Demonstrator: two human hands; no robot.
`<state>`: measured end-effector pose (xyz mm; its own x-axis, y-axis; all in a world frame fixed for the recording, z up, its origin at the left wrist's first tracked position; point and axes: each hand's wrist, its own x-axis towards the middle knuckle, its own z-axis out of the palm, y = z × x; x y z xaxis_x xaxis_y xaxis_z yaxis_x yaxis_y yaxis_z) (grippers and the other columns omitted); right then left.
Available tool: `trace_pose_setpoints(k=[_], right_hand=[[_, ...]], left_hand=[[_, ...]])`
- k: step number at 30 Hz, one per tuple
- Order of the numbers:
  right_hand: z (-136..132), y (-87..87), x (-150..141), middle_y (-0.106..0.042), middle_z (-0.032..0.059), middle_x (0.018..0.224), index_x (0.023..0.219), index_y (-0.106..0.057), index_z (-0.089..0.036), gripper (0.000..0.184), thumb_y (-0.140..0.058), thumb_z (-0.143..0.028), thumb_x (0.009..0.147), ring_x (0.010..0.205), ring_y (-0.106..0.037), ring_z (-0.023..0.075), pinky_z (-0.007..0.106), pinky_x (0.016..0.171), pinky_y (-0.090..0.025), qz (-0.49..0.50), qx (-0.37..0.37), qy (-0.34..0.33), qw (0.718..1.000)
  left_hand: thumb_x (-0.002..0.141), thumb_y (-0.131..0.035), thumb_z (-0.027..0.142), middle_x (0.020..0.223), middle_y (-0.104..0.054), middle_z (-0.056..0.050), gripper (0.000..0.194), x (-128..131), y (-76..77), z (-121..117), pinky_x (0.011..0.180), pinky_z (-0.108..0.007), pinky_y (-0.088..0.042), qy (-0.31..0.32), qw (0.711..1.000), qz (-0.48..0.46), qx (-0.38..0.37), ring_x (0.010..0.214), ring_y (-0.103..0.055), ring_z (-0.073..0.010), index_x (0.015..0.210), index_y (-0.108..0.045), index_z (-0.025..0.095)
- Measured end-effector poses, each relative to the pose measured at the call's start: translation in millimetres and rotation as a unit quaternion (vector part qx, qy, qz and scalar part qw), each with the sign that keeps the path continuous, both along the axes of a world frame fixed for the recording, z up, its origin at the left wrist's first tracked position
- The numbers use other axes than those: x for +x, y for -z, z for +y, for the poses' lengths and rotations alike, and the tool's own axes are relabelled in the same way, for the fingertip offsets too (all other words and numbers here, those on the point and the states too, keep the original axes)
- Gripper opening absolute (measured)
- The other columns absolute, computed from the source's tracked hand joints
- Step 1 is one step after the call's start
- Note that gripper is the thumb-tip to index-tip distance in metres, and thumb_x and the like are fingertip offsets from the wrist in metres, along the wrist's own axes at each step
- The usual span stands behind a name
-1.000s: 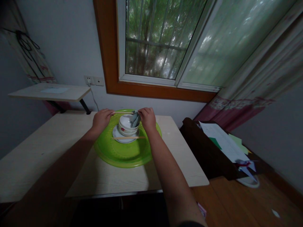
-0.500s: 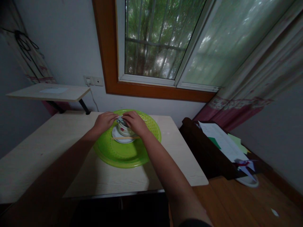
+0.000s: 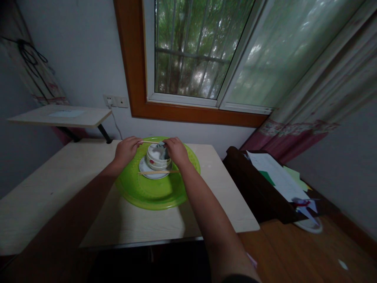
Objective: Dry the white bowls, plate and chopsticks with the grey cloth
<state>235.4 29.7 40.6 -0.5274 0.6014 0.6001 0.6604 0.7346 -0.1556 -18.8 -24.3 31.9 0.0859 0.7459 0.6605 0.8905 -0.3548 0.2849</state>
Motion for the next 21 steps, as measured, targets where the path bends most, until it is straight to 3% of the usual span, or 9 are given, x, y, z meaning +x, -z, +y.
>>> trace_pose_setpoints(k=[8, 12, 17, 21], right_hand=[[-6, 1.3, -9, -0.074, 0.0099, 0.109, 0.116, -0.071, -0.020, 0.021, -0.060, -0.021, 0.098, 0.103, -0.060, 0.0246, 0.037, 0.094, -0.048, -0.011, 0.004, -0.061, 0.998], [-14, 3.3, -23, -0.072, 0.0099, 0.115, 0.127, -0.065, -0.021, 0.029, -0.060, -0.023, 0.099, 0.107, -0.061, 0.0236, 0.036, 0.096, -0.048, -0.008, 0.006, -0.102, 0.995], [-12, 2.4, -20, -0.070, 0.0104, 0.113, 0.126, -0.063, -0.020, 0.027, -0.060, -0.024, 0.099, 0.105, -0.061, 0.0240, 0.035, 0.093, -0.048, 0.001, -0.005, -0.071, 0.997], [2, 1.9, -4, -0.069, 0.0128, 0.112, 0.122, -0.064, -0.017, 0.025, -0.057, -0.019, 0.098, 0.106, -0.058, 0.0277, 0.039, 0.093, -0.047, 0.017, 0.006, -0.013, 1.000]], left_hand=[[0.099, -0.050, 0.034, 0.110, -0.078, -0.008, 0.032, 4, 6.1, 1, 0.087, -0.034, -0.054, 0.033, 0.997, 0.059, -0.022, 0.099, -0.071, -0.0230, 0.111, -0.077, 0.022], [0.097, -0.052, 0.030, 0.113, -0.078, -0.008, 0.030, 5, 7.5, 1, 0.089, -0.036, -0.054, 0.060, 0.993, 0.093, -0.044, 0.101, -0.072, -0.0237, 0.112, -0.077, 0.023], [0.098, -0.050, 0.030, 0.109, -0.077, -0.007, 0.029, 4, 4.3, 0, 0.087, -0.033, -0.052, 0.051, 0.997, 0.043, -0.032, 0.099, -0.071, -0.0224, 0.108, -0.076, 0.022], [0.101, -0.043, 0.032, 0.103, -0.073, -0.009, 0.032, 1, 1.7, 2, 0.084, -0.033, -0.050, -0.013, 0.999, -0.032, 0.006, 0.096, -0.066, -0.0226, 0.104, -0.072, 0.019]])
